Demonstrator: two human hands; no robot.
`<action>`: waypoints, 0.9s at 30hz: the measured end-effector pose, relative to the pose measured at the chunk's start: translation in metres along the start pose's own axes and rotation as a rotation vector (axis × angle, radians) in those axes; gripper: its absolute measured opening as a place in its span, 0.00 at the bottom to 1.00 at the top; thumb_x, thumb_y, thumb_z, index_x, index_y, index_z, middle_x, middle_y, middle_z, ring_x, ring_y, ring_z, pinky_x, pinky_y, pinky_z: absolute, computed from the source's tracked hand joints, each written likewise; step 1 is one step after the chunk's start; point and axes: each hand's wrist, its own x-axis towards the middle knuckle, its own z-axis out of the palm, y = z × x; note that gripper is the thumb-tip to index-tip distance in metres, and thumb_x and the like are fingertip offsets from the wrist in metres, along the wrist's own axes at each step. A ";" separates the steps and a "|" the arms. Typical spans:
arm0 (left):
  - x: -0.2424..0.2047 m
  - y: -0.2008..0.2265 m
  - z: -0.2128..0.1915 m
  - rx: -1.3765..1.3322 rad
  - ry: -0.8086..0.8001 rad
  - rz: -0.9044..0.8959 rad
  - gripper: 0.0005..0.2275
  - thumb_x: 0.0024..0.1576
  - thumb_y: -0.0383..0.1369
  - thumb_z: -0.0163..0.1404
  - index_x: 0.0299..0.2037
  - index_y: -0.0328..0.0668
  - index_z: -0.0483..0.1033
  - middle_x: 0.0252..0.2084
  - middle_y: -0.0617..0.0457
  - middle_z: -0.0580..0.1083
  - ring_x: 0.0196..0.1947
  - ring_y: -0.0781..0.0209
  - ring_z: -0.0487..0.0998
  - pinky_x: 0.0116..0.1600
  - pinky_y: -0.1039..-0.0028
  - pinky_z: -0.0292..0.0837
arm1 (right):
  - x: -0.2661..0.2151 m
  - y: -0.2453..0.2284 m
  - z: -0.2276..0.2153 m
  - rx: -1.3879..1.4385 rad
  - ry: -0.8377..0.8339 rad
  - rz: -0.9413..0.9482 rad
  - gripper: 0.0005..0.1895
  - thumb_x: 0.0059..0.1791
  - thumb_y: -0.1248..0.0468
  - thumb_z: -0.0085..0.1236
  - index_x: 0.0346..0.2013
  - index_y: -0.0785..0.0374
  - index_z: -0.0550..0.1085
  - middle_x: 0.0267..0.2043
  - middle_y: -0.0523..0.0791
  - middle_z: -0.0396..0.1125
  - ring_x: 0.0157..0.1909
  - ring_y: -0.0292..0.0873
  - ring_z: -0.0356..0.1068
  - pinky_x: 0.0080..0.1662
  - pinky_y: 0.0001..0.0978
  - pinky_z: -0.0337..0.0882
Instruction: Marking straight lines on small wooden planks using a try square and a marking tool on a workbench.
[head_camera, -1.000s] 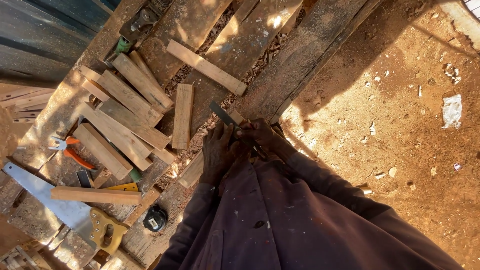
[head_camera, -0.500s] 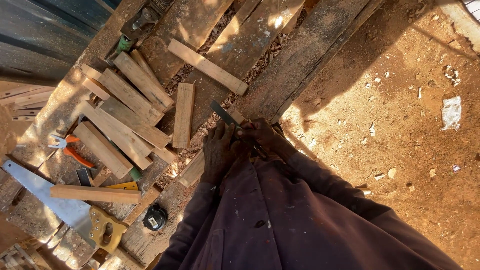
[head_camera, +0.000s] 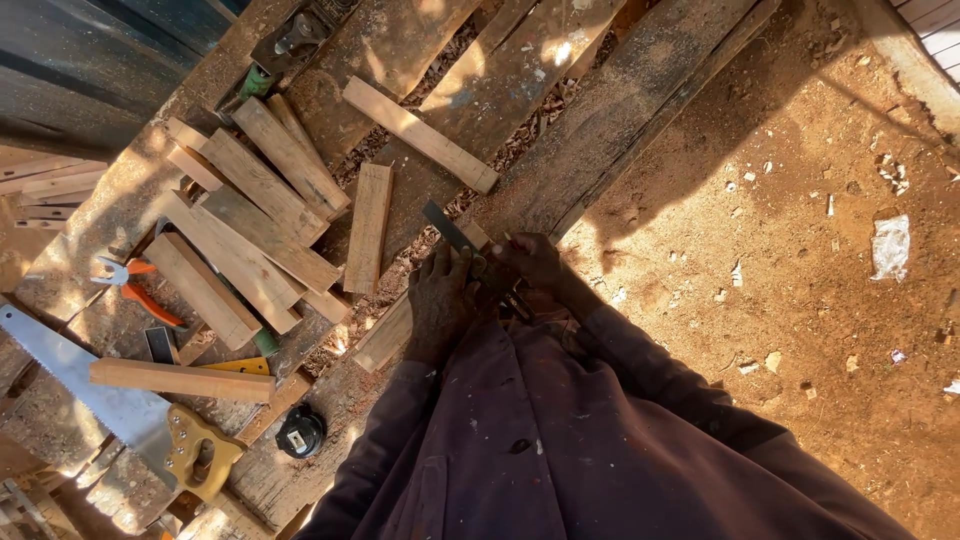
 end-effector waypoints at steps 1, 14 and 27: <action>0.000 0.000 0.002 -0.013 -0.019 -0.005 0.27 0.55 0.45 0.57 0.66 0.57 0.71 0.66 0.41 0.68 0.66 0.37 0.68 0.63 0.47 0.65 | -0.002 -0.011 -0.008 -0.087 0.005 -0.016 0.12 0.49 0.59 0.64 0.38 0.67 0.80 0.25 0.50 0.71 0.27 0.40 0.72 0.29 0.32 0.68; 0.000 0.003 0.006 -0.004 -0.043 -0.052 0.27 0.55 0.44 0.58 0.67 0.57 0.69 0.68 0.41 0.65 0.68 0.37 0.66 0.64 0.47 0.62 | -0.022 -0.064 -0.001 -0.647 -0.083 -0.285 0.12 0.50 0.63 0.53 0.45 0.59 0.79 0.28 0.56 0.73 0.37 0.65 0.75 0.36 0.50 0.72; 0.001 0.009 0.003 0.009 -0.079 -0.098 0.27 0.56 0.43 0.59 0.67 0.56 0.68 0.69 0.41 0.64 0.69 0.39 0.65 0.65 0.49 0.62 | -0.011 -0.097 0.040 -0.785 -0.043 -0.385 0.07 0.49 0.61 0.53 0.37 0.56 0.78 0.27 0.56 0.72 0.35 0.68 0.73 0.33 0.51 0.70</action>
